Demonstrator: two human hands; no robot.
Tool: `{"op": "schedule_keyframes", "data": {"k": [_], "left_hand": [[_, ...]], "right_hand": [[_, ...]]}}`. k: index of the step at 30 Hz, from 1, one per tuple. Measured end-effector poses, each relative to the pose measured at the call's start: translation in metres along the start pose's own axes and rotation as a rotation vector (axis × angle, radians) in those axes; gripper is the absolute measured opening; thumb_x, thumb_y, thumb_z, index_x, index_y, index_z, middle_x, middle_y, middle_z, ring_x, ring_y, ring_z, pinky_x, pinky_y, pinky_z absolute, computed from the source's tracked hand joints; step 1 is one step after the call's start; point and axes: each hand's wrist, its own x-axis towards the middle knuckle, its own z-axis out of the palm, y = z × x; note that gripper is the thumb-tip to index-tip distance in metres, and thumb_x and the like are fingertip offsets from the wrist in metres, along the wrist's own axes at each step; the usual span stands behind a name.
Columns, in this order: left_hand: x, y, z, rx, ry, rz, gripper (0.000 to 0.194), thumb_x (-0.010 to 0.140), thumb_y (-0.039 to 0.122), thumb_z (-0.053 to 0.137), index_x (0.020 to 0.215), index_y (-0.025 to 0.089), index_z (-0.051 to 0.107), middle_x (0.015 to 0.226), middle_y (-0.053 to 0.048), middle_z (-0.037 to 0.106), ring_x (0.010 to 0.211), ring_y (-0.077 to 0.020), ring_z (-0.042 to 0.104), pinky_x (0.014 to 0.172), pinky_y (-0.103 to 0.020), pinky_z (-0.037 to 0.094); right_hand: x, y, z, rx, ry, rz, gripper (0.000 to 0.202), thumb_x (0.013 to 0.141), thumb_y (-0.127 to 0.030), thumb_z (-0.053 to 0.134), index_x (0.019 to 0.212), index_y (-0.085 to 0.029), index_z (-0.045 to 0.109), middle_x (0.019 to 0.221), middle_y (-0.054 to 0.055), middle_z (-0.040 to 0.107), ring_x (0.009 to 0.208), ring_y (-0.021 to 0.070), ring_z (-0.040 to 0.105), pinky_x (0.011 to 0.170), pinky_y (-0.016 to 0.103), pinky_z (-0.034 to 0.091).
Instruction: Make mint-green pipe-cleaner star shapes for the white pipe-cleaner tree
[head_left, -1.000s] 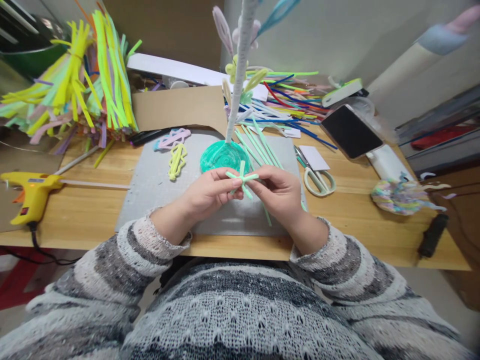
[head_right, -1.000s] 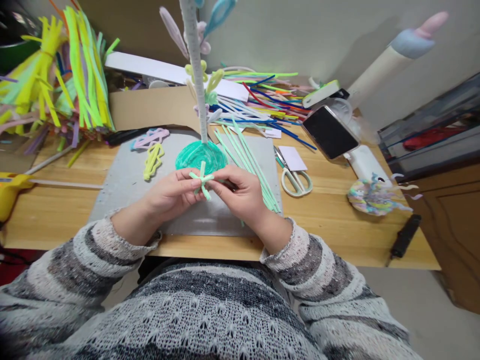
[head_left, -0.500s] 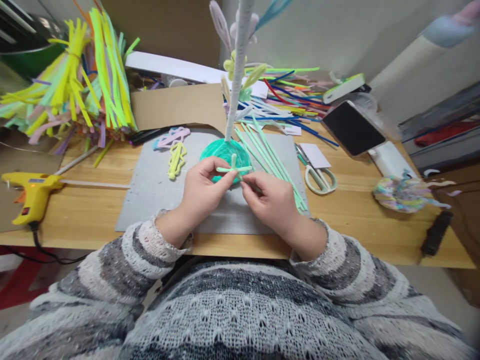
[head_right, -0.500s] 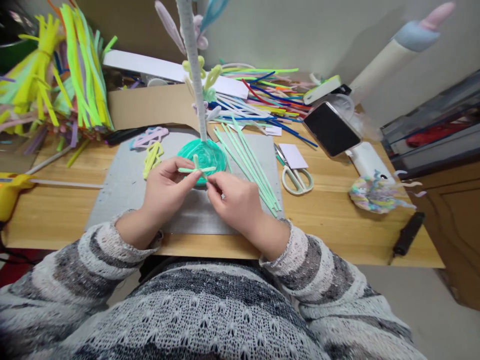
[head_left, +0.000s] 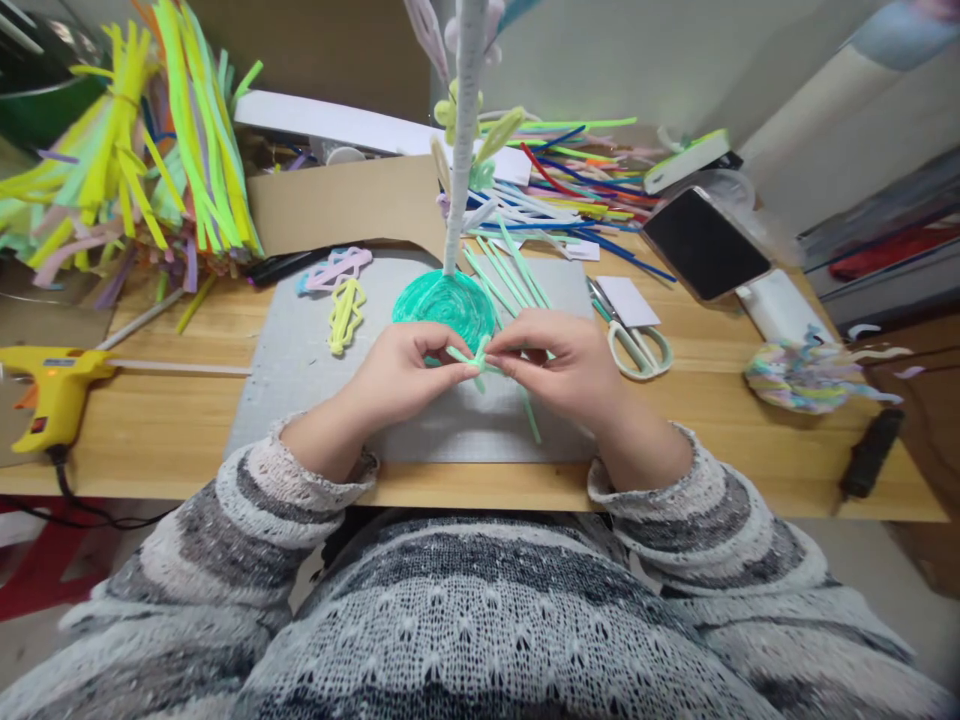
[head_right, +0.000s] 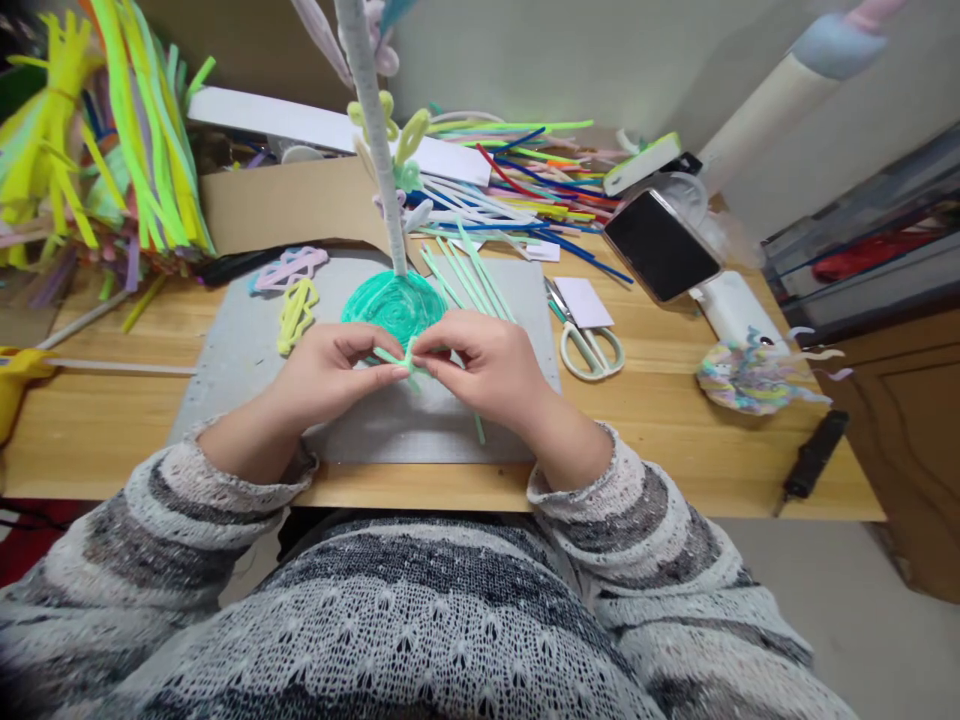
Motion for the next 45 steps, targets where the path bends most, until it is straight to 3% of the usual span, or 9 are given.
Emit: {"op": "schedule_keyframes", "data": {"k": [4,7,11,16,21,26,33,41,45], "left_hand": [[0.000,-0.001,0.001,-0.318,-0.087,-0.189,0.023,0.062,0.032,0.083,0.073,0.015,0.071,0.067,-0.004,0.070,0.060,-0.0140,0.061,0.059,-0.025,0.046],[0.001,-0.003,0.001,-0.474,-0.138,-0.229,0.021,0.064,0.030,0.083,0.071,0.015,0.070,0.065,-0.002,0.069,0.061,-0.0127,0.062,0.063,-0.025,0.047],[0.001,-0.006,0.003,-0.672,-0.166,-0.276,0.021,0.066,0.030,0.082,0.070,0.015,0.068,0.061,0.000,0.066,0.059,-0.0107,0.060,0.062,-0.025,0.044],[0.002,-0.006,0.007,-0.806,-0.129,-0.317,0.023,0.061,0.029,0.085,0.067,0.014,0.067,0.060,0.001,0.062,0.058,-0.0088,0.057,0.061,-0.023,0.043],[0.000,-0.005,0.016,-0.687,0.106,-0.218,0.025,0.064,0.031,0.083,0.066,0.015,0.065,0.058,0.001,0.060,0.058,-0.0097,0.054,0.062,-0.024,0.042],[-0.003,-0.002,0.024,-0.499,0.297,-0.117,0.028,0.061,0.033,0.085,0.069,0.017,0.064,0.065,0.002,0.062,0.061,-0.0104,0.055,0.063,-0.025,0.044],[-0.001,-0.001,0.022,-0.509,0.221,-0.125,0.028,0.065,0.036,0.083,0.076,0.016,0.068,0.069,0.000,0.066,0.064,-0.0102,0.057,0.065,-0.024,0.045],[-0.001,-0.001,0.021,-0.474,0.282,-0.147,0.030,0.060,0.033,0.085,0.072,0.014,0.065,0.066,0.001,0.066,0.060,-0.0087,0.057,0.061,-0.022,0.045],[0.000,-0.003,0.021,-0.448,0.230,-0.167,0.029,0.063,0.035,0.083,0.072,0.014,0.066,0.065,0.000,0.066,0.059,-0.0092,0.057,0.060,-0.023,0.045]], "right_hand": [[0.002,0.006,0.005,0.248,0.053,0.068,0.009,0.079,-0.023,0.071,0.071,-0.019,0.067,0.071,0.002,0.066,0.069,0.0141,0.061,0.064,0.028,0.048],[-0.001,0.006,0.012,0.334,0.060,0.086,0.008,0.081,-0.023,0.068,0.075,-0.019,0.067,0.072,0.001,0.066,0.068,0.0137,0.061,0.063,0.028,0.048],[-0.005,0.005,0.017,0.359,0.094,0.057,0.007,0.085,-0.022,0.062,0.088,-0.021,0.069,0.081,0.002,0.069,0.070,0.0129,0.061,0.062,0.027,0.048],[-0.007,0.006,0.019,0.306,0.118,0.023,0.006,0.083,-0.019,0.065,0.087,-0.021,0.069,0.077,0.001,0.068,0.067,0.0118,0.061,0.061,0.026,0.049],[-0.007,0.004,0.032,0.567,0.156,0.260,0.013,0.081,-0.030,0.069,0.082,-0.018,0.065,0.074,0.001,0.068,0.067,0.0118,0.063,0.063,0.026,0.052],[-0.005,0.005,0.040,0.682,0.266,0.408,0.022,0.072,-0.034,0.079,0.077,-0.019,0.063,0.060,-0.006,0.058,0.054,0.0071,0.053,0.054,0.020,0.047],[-0.001,0.005,0.037,0.749,0.258,0.424,0.026,0.070,-0.040,0.079,0.076,-0.019,0.064,0.055,-0.006,0.055,0.055,0.0095,0.056,0.056,0.023,0.050],[-0.008,0.005,0.039,0.526,0.262,0.421,0.026,0.074,-0.042,0.075,0.082,-0.019,0.065,0.072,-0.001,0.066,0.068,0.0122,0.061,0.066,0.027,0.051],[-0.009,0.005,0.040,0.522,0.283,0.404,0.022,0.075,-0.040,0.075,0.082,-0.020,0.067,0.069,-0.002,0.065,0.064,0.0112,0.059,0.062,0.025,0.049]]}}
